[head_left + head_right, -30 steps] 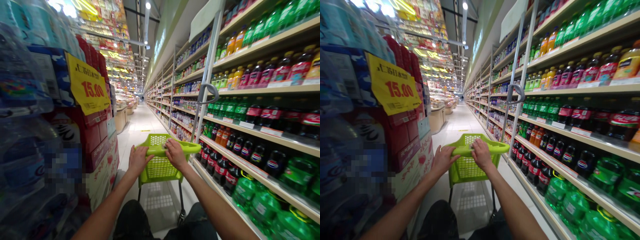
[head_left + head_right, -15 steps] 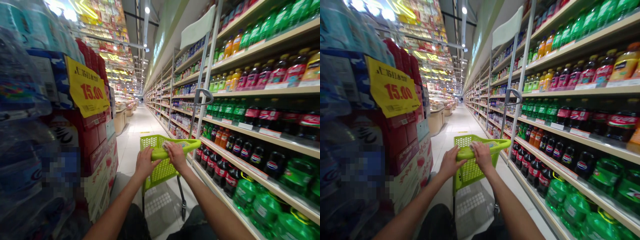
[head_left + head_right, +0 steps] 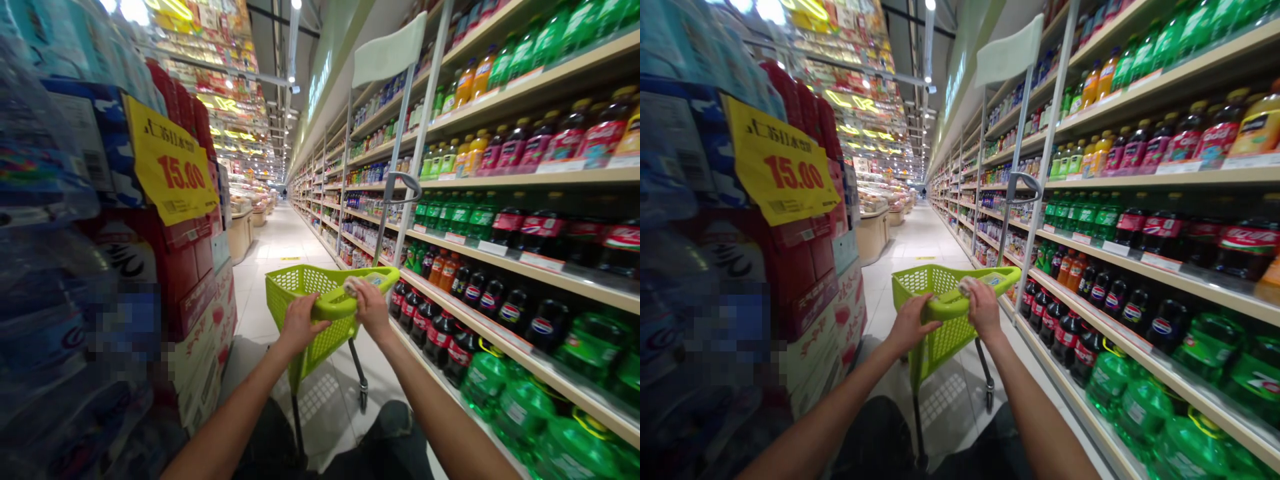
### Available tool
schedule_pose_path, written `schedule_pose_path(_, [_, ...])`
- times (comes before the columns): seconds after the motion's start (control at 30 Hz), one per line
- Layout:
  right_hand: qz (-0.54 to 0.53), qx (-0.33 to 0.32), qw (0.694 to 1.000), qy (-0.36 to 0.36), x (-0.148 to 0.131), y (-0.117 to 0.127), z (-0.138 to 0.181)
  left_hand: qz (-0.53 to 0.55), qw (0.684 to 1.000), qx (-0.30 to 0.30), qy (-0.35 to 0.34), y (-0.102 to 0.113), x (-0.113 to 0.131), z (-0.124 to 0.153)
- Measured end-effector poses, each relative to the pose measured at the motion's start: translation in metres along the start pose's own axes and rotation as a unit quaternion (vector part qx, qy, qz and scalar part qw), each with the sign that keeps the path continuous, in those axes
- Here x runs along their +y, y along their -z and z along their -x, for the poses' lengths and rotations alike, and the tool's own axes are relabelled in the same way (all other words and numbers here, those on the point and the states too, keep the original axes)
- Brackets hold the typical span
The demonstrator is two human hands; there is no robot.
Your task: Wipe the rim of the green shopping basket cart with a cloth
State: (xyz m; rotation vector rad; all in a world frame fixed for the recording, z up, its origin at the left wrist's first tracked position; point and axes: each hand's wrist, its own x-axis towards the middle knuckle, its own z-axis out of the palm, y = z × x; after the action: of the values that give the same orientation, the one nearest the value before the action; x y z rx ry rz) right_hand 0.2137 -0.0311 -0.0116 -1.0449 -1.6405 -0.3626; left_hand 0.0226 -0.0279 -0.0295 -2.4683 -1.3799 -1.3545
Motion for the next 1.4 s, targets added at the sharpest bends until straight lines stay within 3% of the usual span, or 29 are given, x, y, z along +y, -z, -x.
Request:
schedule_pose_path(0.13, [0.0, 0.024, 0.998, -0.053, 0.002, 0.007, -0.003, 0.028, 0.999, -0.019, 0.014, -0.012, 0.003, -0.004])
schedule_pose_path(0.23, [-0.038, -0.03, 0.999, -0.014, -0.027, 0.004, 0.003, 0.05, 0.998, 0.004, 0.024, -0.025, 0.016, -0.005])
schedule_pose_path(0.33, [-0.002, -0.077, 0.997, -0.008, -0.044, 0.004, 0.006, 0.094, 0.995, 0.007, 0.034, -0.028, 0.027, -0.005])
schedule_pose_path(0.43, [0.045, -0.074, 0.991, -0.104, -0.038, 0.011, 0.003, 0.152, 0.987, 0.03, 0.039, -0.023, 0.036, -0.007])
schedule_pose_path(0.53, [-0.032, -0.092, 0.979, -0.178, -0.026, 0.022, -0.001, 0.196, 0.98, 0.006, -0.012, -0.027, 0.054, -0.015])
schedule_pose_path(0.63, [-0.152, -0.091, 0.962, -0.207, -0.016, 0.034, -0.002, 0.191, 0.98, -0.033, -0.035, -0.042, 0.082, -0.026])
schedule_pose_path(0.73, [-0.143, -0.053, 0.967, -0.206, 0.001, 0.047, 0.001, 0.137, 0.99, -0.015, -0.02, -0.056, 0.096, -0.033])
schedule_pose_path(0.8, [-0.066, -0.038, 0.977, -0.198, 0.016, 0.054, 0.006, 0.119, 0.992, -0.01, -0.041, -0.063, 0.087, -0.034])
schedule_pose_path(0.9, [-0.009, -0.05, 0.984, -0.168, 0.037, 0.059, 0.015, 0.126, 0.99, 0.024, -0.059, -0.072, 0.052, -0.027])
schedule_pose_path(1.0, [0.004, -0.027, 0.991, -0.132, 0.044, 0.056, 0.021, 0.131, 0.986, 0.105, -0.008, -0.086, 0.029, -0.02])
schedule_pose_path(1.07, [0.016, -0.005, 0.993, -0.114, 0.045, 0.053, 0.022, 0.138, 0.982, 0.122, -0.03, -0.096, 0.033, -0.018])
schedule_pose_path(1.17, [0.012, -0.003, 0.994, -0.107, 0.048, 0.054, 0.022, 0.141, 0.978, 0.093, -0.12, -0.106, 0.049, -0.02])
schedule_pose_path(1.23, [0.0, -0.017, 0.994, -0.111, 0.052, 0.057, 0.022, 0.137, 0.977, 0.071, -0.146, -0.106, 0.044, -0.019])
schedule_pose_path(1.3, [-0.005, -0.03, 0.993, -0.11, 0.056, 0.061, 0.023, 0.134, 0.982, 0.074, -0.114, -0.101, 0.022, -0.016])
schedule_pose_path(1.4, [0.035, -0.029, 0.994, -0.098, 0.052, 0.06, 0.021, 0.125, 0.984, 0.123, 0.003, -0.097, -0.01, -0.007])
